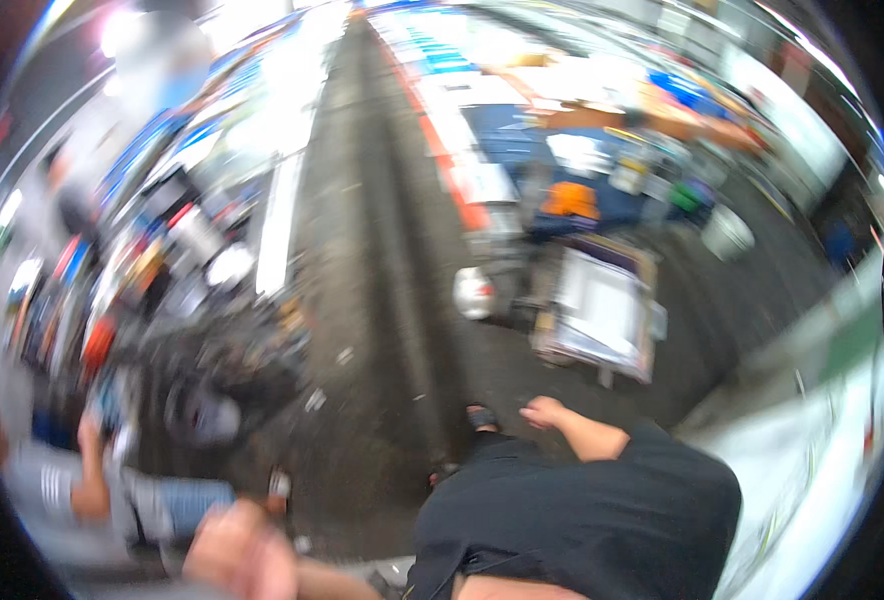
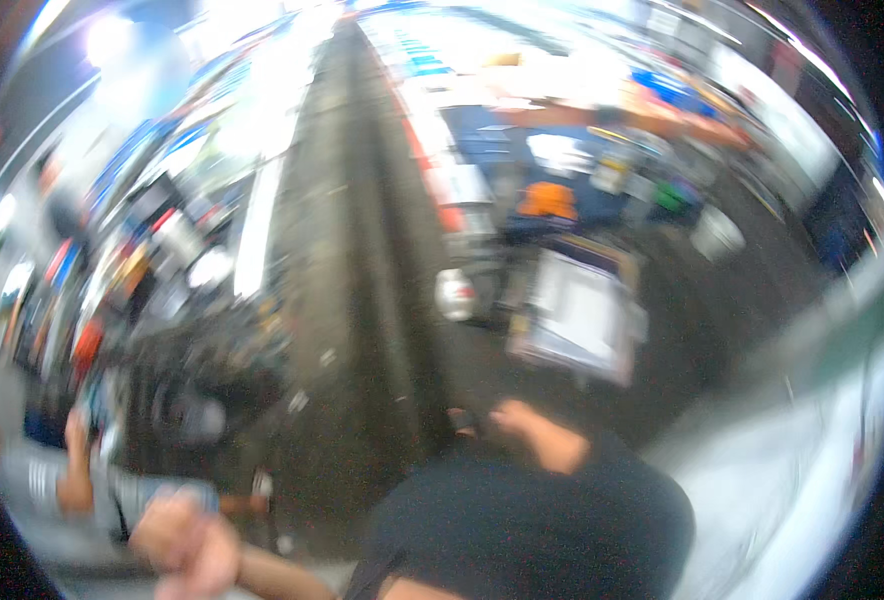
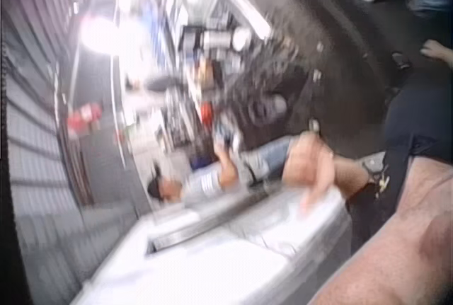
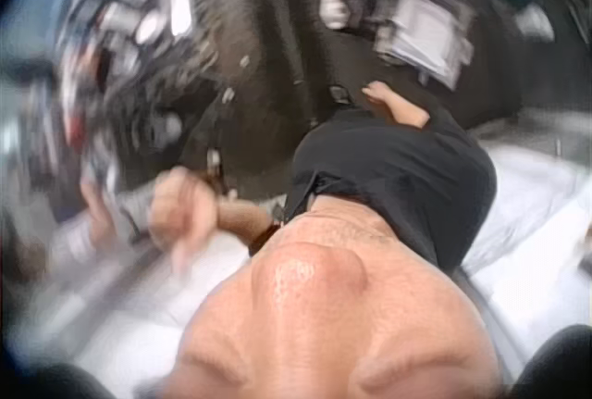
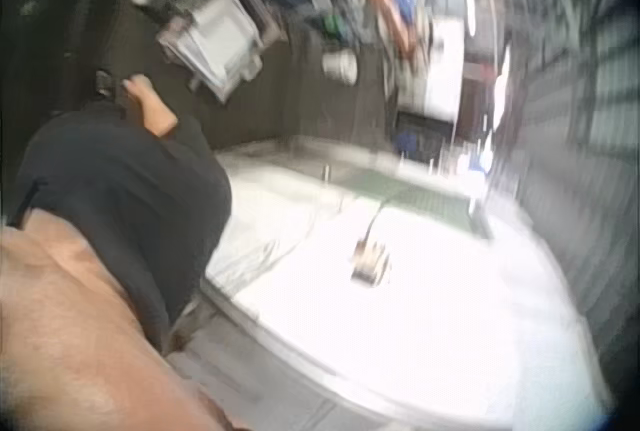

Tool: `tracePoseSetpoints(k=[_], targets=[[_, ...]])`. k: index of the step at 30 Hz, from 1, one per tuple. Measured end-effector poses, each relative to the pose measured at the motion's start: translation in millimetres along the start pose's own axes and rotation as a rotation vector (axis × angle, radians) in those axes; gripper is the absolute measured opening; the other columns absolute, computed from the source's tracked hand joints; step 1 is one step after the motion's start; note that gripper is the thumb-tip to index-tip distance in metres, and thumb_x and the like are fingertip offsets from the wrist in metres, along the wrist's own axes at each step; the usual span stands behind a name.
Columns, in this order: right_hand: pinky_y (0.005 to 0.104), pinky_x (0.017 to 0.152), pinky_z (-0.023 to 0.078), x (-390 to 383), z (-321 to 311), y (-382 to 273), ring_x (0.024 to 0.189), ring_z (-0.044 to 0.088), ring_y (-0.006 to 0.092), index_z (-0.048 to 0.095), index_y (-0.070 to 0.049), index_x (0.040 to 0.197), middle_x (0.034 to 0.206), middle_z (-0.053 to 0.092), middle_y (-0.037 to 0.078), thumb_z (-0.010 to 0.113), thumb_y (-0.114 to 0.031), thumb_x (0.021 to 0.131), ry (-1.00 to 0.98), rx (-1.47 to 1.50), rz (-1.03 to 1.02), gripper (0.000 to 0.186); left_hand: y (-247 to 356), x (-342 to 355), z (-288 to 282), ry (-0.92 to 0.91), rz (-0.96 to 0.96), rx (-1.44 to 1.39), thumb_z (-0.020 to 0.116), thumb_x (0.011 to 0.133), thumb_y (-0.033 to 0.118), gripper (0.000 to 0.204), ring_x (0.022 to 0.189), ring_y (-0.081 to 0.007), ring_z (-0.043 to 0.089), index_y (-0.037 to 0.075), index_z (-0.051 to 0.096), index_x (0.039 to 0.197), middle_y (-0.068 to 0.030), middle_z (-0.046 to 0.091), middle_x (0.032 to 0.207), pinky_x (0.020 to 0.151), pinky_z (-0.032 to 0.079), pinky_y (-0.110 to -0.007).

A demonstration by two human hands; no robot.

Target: The person retrieves a paint tray from a high shelf, then walks to a workbench to receive a paint can. They open a large bucket of white paint, scoop some into the can using a spatula, and later pick up a squeeze bottle to add a liquid additive to the mixture.

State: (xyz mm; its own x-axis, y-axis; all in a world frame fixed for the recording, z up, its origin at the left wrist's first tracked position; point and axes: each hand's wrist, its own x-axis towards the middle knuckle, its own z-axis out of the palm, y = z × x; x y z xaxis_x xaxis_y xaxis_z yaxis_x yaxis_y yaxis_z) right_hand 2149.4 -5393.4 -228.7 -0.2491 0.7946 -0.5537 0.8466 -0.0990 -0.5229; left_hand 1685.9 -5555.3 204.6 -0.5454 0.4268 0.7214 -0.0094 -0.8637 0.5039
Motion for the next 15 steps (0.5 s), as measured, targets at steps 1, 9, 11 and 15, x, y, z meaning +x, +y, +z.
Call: tracePoseSetpoints(k=[1, 9, 11, 15], targets=[[0.0433, 0.059, 0.052, -6, 3, 5, 0.054, 0.065, 0.0276, 0.065, -0.011, 0.056, 0.053, 0.063, 0.007, 0.041, -0.049, 0.099, -0.02, -0.104, -0.11, 0.062, -2, -22, -19, 0.017, -0.141, -0.031, 0.06, 0.1, 0.046, 0.042, 0.07, -0.0153, 0.042, 0.009, 0.052, 0.082, -0.0024, 0.048, 0.075, 0.062, 0.036, -0.03], [0.0444, 0.066, 0.053, -37, 11, 71, 0.069, 0.07, 0.0266, 0.077, -0.005, 0.086, 0.075, 0.072, 0.015, 0.064, -0.039, 0.096, -0.213, -0.049, 0.175, 0.038, 1, -216, -113, 0.717, -0.967, 0.405, 0.062, 0.106, 0.035, 0.03, 0.067, -0.0059, 0.053, 0.009, 0.063, 0.091, 0.0004, 0.062, 0.08, 0.062, 0.044, -0.021], [0.0464, 0.067, 0.053, -21, 5, 81, 0.069, 0.071, 0.0302, 0.077, -0.004, 0.087, 0.076, 0.073, 0.017, 0.064, -0.04, 0.095, -0.313, -0.181, 0.201, 0.039, 2, -229, -125, 0.807, -0.888, 0.379, 0.061, 0.106, 0.039, 0.035, 0.064, -0.0059, 0.053, 0.011, 0.061, 0.085, 0.0005, 0.061, 0.077, 0.059, 0.044, -0.022], [0.0493, 0.068, 0.054, 46, -16, 57, 0.069, 0.071, 0.0357, 0.076, -0.001, 0.082, 0.076, 0.074, 0.018, 0.064, -0.036, 0.093, -0.448, -0.428, -0.048, 0.039, -26, -222, -167, 0.8, -0.785, 0.669, 0.072, 0.1, 0.032, 0.031, 0.075, -0.007, 0.056, 0.005, 0.059, 0.105, -0.0019, 0.062, 0.09, 0.07, 0.048, -0.022]])
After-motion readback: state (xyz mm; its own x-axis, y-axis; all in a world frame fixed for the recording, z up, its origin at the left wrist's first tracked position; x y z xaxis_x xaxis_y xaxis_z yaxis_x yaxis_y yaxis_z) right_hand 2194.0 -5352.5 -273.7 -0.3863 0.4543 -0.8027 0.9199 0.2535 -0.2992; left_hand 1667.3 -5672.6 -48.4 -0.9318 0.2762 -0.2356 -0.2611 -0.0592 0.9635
